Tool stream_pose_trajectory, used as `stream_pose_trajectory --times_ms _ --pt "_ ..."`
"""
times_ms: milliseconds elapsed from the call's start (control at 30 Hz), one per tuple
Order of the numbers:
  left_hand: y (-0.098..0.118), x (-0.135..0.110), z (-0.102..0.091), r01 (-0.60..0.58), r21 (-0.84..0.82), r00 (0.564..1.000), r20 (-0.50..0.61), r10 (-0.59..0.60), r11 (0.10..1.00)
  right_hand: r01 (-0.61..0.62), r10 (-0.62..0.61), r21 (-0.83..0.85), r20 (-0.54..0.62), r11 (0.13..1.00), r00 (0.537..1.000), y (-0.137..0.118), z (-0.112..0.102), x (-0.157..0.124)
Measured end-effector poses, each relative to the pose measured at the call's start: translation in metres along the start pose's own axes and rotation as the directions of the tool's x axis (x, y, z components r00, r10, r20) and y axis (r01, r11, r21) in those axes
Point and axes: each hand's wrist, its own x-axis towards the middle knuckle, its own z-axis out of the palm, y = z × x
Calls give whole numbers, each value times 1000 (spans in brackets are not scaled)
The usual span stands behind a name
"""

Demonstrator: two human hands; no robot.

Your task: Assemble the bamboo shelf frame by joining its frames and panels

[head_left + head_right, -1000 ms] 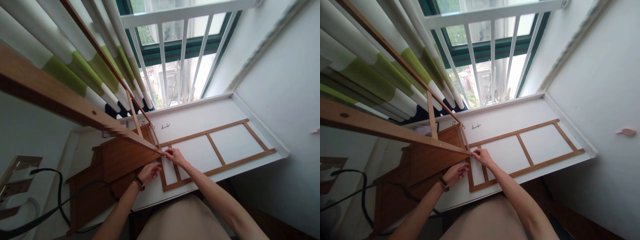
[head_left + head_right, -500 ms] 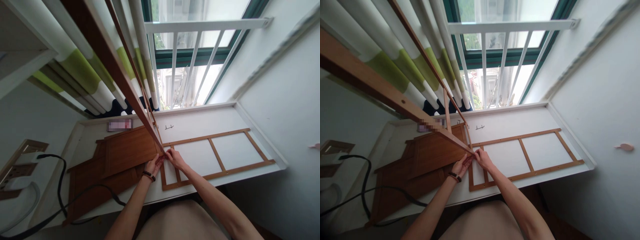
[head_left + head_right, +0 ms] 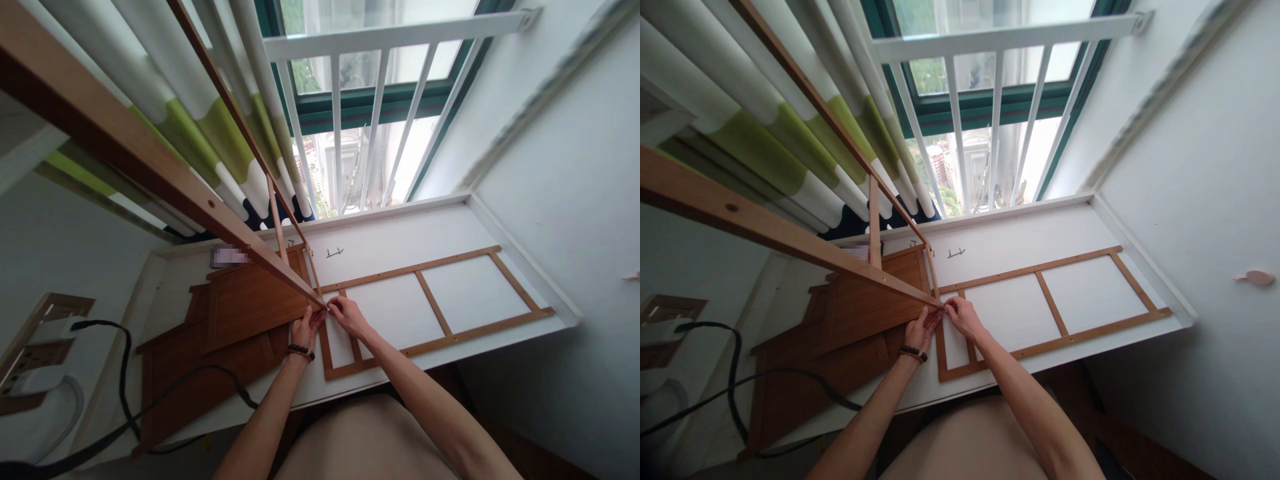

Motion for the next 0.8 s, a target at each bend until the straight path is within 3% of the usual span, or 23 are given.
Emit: stream_pose_trajectory --times_ms 200,467,800 --pt "2 3 -5 42 66 999 -3 -42 997 -84 82 45 40 995 996 2 0 6" --pt "2 2 -3 37 27 999 5 -37 999 -89 88 8 37 996 995 -1 2 6" --pt "3 3 2 91 -11 995 -42 -91 996 -38 26 -158 -78 987 997 -7 9 2"
